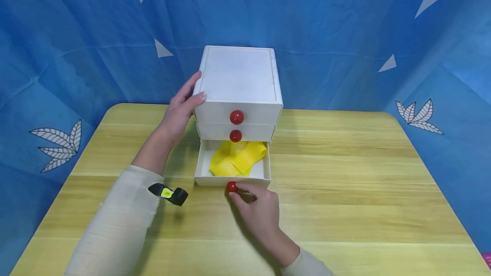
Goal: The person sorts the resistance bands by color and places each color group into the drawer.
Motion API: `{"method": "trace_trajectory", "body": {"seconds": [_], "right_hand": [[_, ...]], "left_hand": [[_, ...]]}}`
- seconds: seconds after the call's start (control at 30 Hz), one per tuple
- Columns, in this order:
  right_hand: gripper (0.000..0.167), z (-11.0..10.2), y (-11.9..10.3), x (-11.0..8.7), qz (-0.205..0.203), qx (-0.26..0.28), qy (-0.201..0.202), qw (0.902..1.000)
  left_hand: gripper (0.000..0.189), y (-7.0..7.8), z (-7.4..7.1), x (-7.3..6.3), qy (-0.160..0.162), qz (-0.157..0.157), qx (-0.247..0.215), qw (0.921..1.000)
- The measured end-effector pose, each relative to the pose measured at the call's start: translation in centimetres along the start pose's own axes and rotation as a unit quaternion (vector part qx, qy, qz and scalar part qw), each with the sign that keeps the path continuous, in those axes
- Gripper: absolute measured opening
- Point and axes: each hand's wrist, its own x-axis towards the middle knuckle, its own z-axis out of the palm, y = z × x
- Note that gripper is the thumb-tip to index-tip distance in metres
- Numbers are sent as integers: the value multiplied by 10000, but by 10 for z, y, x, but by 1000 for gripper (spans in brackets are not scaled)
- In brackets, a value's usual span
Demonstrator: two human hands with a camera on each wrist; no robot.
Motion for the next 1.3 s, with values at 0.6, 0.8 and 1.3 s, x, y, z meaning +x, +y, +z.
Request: {"method": "trace_trajectory", "body": {"seconds": [0.6, 0.8, 1.3], "right_hand": [[18, 9, 10, 33, 159, 103, 121, 9997], [19, 11, 15, 45, 160, -237, 271, 9992], [17, 19, 25, 67, 408, -469, 392, 9973]], "left_hand": [[62, -1, 1, 1, 106, -64, 33, 9999], [62, -1, 1, 1, 105, -100, 45, 9999], [62, 0, 2, 1, 95, -68, 14, 9999]]}}
